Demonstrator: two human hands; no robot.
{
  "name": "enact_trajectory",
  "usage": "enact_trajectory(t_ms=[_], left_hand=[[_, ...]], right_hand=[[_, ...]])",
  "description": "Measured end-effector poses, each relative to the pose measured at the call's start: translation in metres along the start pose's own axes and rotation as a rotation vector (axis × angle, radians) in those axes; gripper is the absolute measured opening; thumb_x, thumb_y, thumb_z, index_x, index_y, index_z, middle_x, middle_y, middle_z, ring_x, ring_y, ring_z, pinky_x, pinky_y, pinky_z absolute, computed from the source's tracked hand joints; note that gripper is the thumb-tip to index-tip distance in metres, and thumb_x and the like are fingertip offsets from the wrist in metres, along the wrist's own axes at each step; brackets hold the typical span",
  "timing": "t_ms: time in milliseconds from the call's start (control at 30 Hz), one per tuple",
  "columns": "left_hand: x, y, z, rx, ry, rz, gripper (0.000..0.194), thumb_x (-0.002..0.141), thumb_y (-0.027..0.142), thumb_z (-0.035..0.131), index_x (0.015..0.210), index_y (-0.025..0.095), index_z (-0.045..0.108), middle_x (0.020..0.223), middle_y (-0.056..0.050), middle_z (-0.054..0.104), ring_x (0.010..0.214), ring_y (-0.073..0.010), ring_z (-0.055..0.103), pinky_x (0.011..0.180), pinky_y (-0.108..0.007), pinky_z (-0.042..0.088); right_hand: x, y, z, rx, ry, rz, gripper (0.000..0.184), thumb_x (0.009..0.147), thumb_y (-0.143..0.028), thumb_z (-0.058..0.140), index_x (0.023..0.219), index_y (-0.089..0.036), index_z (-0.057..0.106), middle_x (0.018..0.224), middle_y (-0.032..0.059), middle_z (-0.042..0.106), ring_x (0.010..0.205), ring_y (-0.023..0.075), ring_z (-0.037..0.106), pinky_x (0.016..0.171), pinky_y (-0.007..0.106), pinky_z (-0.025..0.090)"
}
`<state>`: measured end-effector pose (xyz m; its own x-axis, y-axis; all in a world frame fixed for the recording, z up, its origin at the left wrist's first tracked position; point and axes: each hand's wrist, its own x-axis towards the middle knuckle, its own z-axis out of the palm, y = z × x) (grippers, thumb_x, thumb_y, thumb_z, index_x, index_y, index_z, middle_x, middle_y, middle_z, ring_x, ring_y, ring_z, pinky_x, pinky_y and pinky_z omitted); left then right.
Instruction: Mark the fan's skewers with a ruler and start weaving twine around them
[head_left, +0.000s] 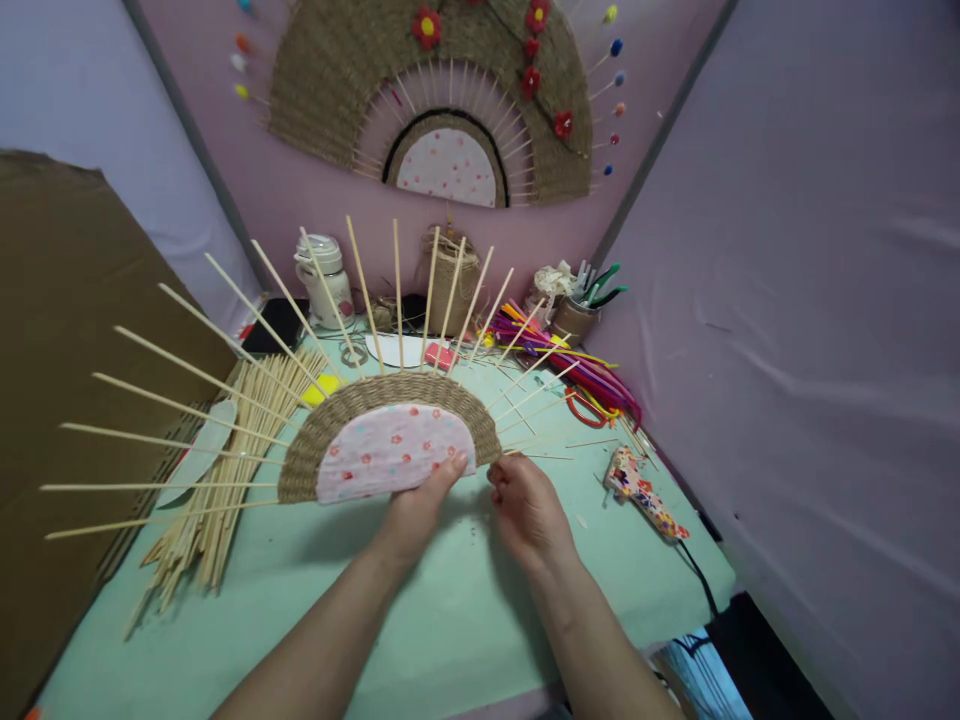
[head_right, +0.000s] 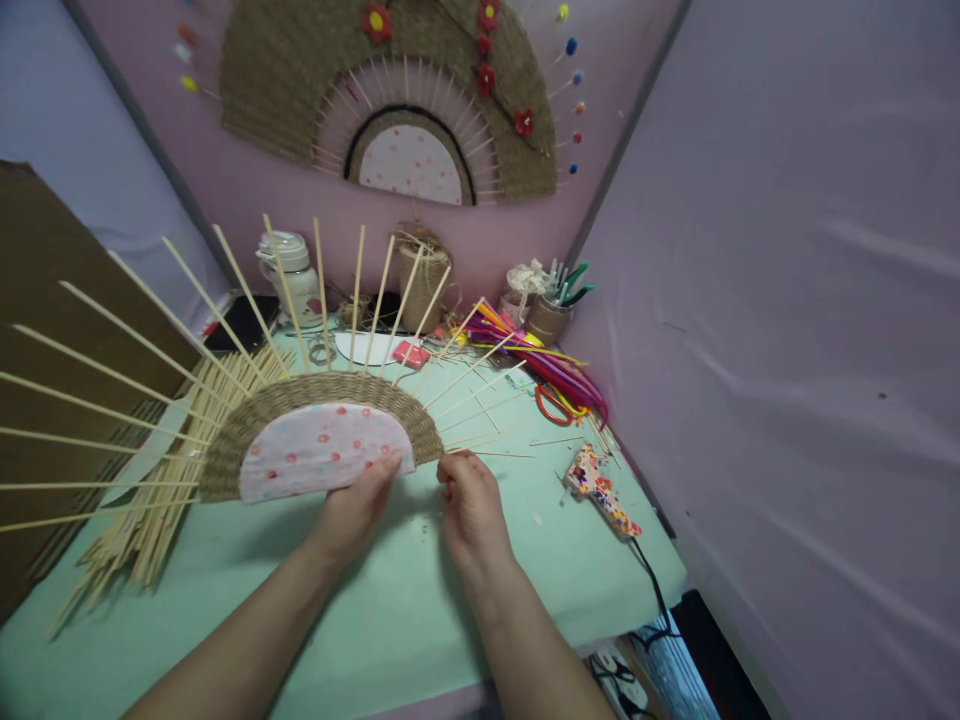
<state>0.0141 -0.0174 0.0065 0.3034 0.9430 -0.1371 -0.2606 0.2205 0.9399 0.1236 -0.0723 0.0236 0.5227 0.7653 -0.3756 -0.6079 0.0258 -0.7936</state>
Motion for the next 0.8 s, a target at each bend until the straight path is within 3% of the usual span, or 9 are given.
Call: enact_trajectory(t_ms=[200, 300, 367, 500, 567, 700, 800], left_hand=[[-0.005, 0.008, 0.005, 0.179, 0.028, 0.011, 0.032, 0.061, 0.040, 0.078, 0.087, 0.021, 0.074, 0.102, -0.007, 0.073, 0.104, -0.0280, 0.064, 0.103, -0.043, 0.043], [-0.005, 0.011, 0.005, 0.177, 0.048, -0.026, 0.031, 0.062, 0.039, 0.079, 0.087, 0.022, 0.075, 0.102, -0.007, 0.074, 0.105, -0.0287, 0.064, 0.103, -0.042, 0.043], [-0.002, 0.008, 0.002, 0.164, 0.075, -0.057, 0.031, 0.063, 0.040, 0.079, 0.088, 0.022, 0.075, 0.104, -0.007, 0.074, 0.109, -0.0282, 0.063, 0.106, -0.041, 0.041], [0.005, -0.001, -0.002, 0.007, 0.103, -0.072, 0.034, 0.064, 0.041, 0.079, 0.089, 0.019, 0.074, 0.102, -0.006, 0.073, 0.112, -0.0258, 0.061, 0.108, -0.039, 0.038], [0.008, -0.003, 0.000, -0.106, 0.108, -0.077, 0.035, 0.063, 0.040, 0.080, 0.089, 0.018, 0.074, 0.101, -0.007, 0.073, 0.110, -0.0246, 0.061, 0.105, -0.039, 0.041], [0.008, 0.000, 0.006, -0.259, 0.085, -0.080, 0.035, 0.063, 0.035, 0.081, 0.091, 0.015, 0.073, 0.104, -0.008, 0.073, 0.109, -0.0225, 0.062, 0.102, -0.037, 0.043], [0.008, 0.003, 0.008, -0.261, 0.076, -0.099, 0.035, 0.063, 0.033, 0.081, 0.093, 0.016, 0.073, 0.107, -0.008, 0.072, 0.110, -0.0222, 0.061, 0.102, -0.036, 0.042]], right_hand=[[-0.003, -0.008, -0.001, 0.199, -0.030, 0.222, 0.025, 0.060, -0.037, 0.071, 0.072, -0.021, 0.056, 0.066, -0.0046, 0.056, 0.056, 0.0101, 0.046, 0.053, 0.025, 0.032], [-0.002, -0.010, -0.012, 0.198, 0.010, 0.207, 0.036, 0.065, -0.050, 0.071, 0.083, -0.021, 0.060, 0.072, -0.0023, 0.058, 0.061, 0.0120, 0.052, 0.052, 0.025, 0.034], [-0.003, -0.007, -0.022, 0.134, 0.098, 0.058, 0.038, 0.066, -0.050, 0.073, 0.087, -0.021, 0.061, 0.075, -0.0023, 0.058, 0.063, 0.0118, 0.052, 0.054, 0.025, 0.035], [-0.015, 0.002, -0.044, -0.205, 0.230, -0.479, 0.021, 0.076, -0.038, 0.071, 0.085, -0.021, 0.061, 0.073, -0.0032, 0.056, 0.068, 0.0118, 0.052, 0.065, 0.027, 0.040], [-0.024, 0.004, -0.052, -0.420, 0.166, -0.731, 0.013, 0.087, -0.032, 0.059, 0.094, -0.022, 0.062, 0.074, -0.0017, 0.060, 0.072, 0.0137, 0.055, 0.072, 0.030, 0.042], [-0.031, -0.002, -0.059, -0.841, -0.080, -1.195, 0.034, 0.091, -0.019, 0.045, 0.124, -0.024, 0.053, 0.092, 0.0032, 0.068, 0.093, 0.0203, 0.056, 0.088, 0.041, 0.039], [-0.024, -0.010, -0.056, -1.066, -0.153, -1.328, 0.043, 0.089, -0.016, 0.046, 0.131, -0.023, 0.046, 0.101, 0.0053, 0.070, 0.105, 0.0237, 0.051, 0.093, 0.045, 0.034]])
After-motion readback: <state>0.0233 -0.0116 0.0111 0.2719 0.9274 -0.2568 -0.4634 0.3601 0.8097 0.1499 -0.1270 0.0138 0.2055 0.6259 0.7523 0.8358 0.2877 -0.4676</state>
